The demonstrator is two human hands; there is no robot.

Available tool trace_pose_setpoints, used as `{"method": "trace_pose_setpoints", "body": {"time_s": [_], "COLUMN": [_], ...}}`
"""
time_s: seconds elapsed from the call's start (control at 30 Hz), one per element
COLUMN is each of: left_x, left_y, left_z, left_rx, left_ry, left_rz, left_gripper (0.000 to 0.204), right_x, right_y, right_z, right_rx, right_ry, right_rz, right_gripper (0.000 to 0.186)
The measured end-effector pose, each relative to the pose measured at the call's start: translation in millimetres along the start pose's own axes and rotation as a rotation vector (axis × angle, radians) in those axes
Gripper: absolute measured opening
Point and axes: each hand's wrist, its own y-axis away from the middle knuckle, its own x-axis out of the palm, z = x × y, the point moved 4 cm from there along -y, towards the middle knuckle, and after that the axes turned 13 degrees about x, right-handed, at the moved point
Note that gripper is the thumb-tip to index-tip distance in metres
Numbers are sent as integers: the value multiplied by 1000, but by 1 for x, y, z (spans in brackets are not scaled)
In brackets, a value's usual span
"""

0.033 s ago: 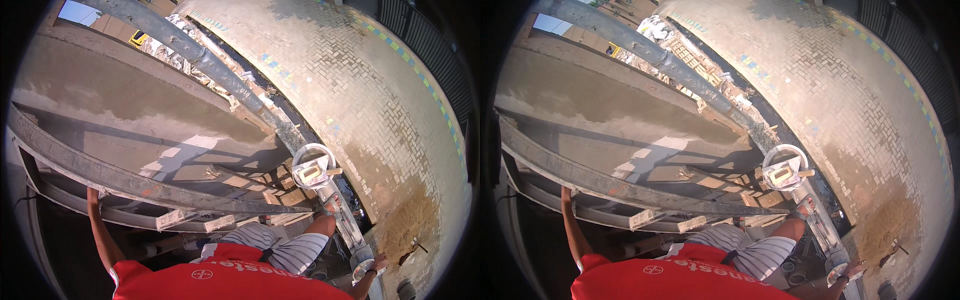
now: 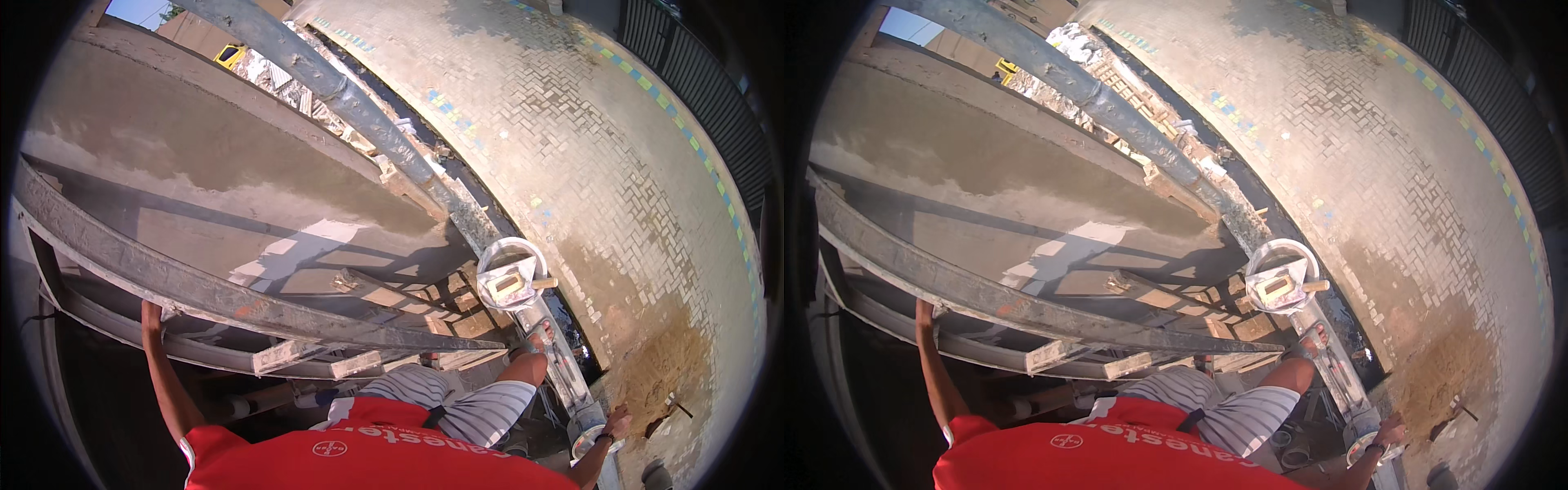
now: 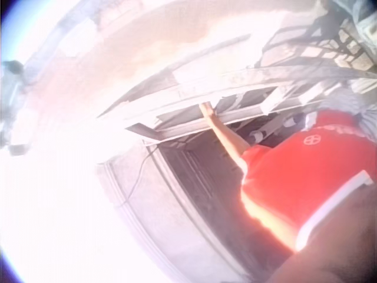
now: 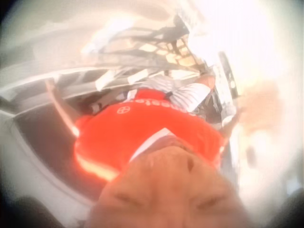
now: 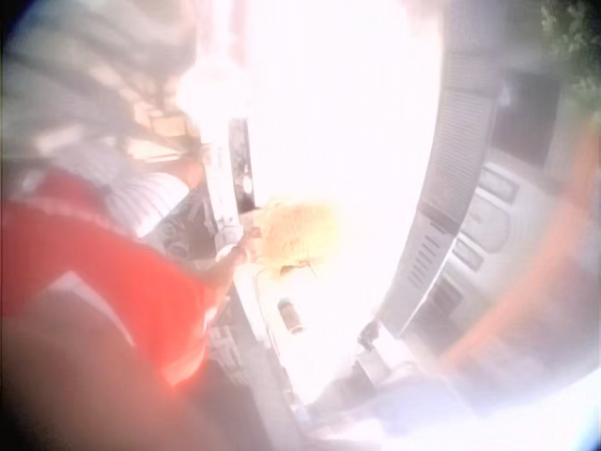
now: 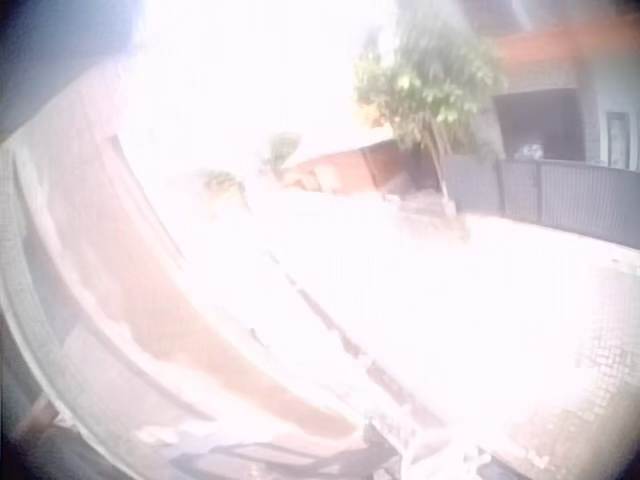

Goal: The person applies and smooths wet plaster onto a vertical wall using a trowel and a bucket of material. They repeatedly dip the trowel into the bucket, spread the plaster over the surface, and use a wooden straightedge to level the applied layer.

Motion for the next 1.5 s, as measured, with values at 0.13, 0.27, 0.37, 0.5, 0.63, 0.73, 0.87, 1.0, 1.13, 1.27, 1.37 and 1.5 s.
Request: {"method": "trace_pose_setpoints", "body": {"time_s": [0.13,0.27,0.37,0.5,0.63,0.73,0.87,1.0,1.13,1.27,1.37,1.5], "left_x": [4,18,23,21,22,20,16,14,16,17,11,8], "left_y": [-4,6,3,3,2,4,8,13,19,26,26,28], "left_z": [-85,-138,-170,-185,-183,-189,-194,-201,-199,-198,-208,-195], "left_rx": [4,0,72,63,134,108,81,82,242,378,389,375], "left_ry": [-94,-97,29,140,190,170,114,119,141,118,75,21], "left_rz": [-238,-306,-366,-343,-357,-343,-345,-368,-394,-423,-369,-370], "left_gripper": [30,27,32,42,46,48,51,50,45,41,38,38], "right_x": [-14,-76,-108,-127,-211,-267,-325,-330,-301,-284,-293,-301], "right_y": [88,210,296,419,575,642,707,760,774,765,769,785], "right_z": [220,357,418,460,486,508,542,559,569,566,561,568], "right_rx": [-475,-531,-794,-1074,-1437,-1622,-1746,-1721,-1382,-1358,-1404,-1517], "right_ry": [-402,-568,-350,-419,-420,-521,-719,-817,-922,-827,-940,-956], "right_rz": [195,650,642,706,811,799,708,833,969,842,831,801], "right_gripper": [41,60,58,54,64,81,108,125,68,51,64,68]}}
